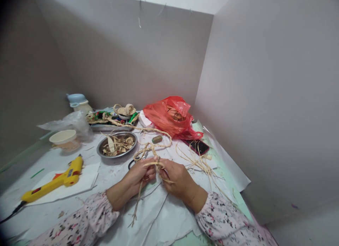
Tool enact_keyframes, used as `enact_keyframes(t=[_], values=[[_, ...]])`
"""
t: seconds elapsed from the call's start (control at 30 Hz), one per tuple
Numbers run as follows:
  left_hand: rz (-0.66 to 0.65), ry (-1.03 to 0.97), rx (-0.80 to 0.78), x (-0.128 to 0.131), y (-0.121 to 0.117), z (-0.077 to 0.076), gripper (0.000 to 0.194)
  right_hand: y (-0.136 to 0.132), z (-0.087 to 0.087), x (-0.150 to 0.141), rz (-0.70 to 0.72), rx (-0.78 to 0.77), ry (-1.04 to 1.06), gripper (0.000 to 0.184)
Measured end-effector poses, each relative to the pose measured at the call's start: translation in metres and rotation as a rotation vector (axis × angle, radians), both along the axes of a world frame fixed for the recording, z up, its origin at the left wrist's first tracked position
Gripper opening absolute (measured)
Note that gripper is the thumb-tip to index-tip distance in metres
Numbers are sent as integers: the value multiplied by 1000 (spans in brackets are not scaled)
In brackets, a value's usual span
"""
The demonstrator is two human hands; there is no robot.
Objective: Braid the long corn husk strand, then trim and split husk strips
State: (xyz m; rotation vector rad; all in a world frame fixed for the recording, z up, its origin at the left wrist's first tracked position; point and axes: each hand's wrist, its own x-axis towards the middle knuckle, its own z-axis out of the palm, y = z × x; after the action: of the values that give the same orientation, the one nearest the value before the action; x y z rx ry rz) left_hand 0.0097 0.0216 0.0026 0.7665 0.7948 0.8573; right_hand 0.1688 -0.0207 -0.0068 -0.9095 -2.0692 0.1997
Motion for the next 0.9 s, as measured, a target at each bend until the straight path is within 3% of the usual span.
enact_keyframes(t=[0.3,0.37,0.43,0.5,0.57,0.77,0.9], values=[[-46,44,33,0,0,1,26,-2,3,-1,125,83,-87,34],[-43,83,37,-1,-2,4,25,-2,2,-1,91,92,-11,36],[-42,161,56,-1,-3,6,23,-1,2,1,-49,61,125,35],[-61,246,93,-1,-5,8,25,2,3,2,-216,-40,232,31],[-91,311,143,-1,-6,9,27,5,6,3,-284,-200,266,27],[-187,319,264,1,-6,6,31,11,3,2,-75,-650,352,24],[-198,370,302,0,-4,6,31,15,1,2,-9,-775,478,19]])
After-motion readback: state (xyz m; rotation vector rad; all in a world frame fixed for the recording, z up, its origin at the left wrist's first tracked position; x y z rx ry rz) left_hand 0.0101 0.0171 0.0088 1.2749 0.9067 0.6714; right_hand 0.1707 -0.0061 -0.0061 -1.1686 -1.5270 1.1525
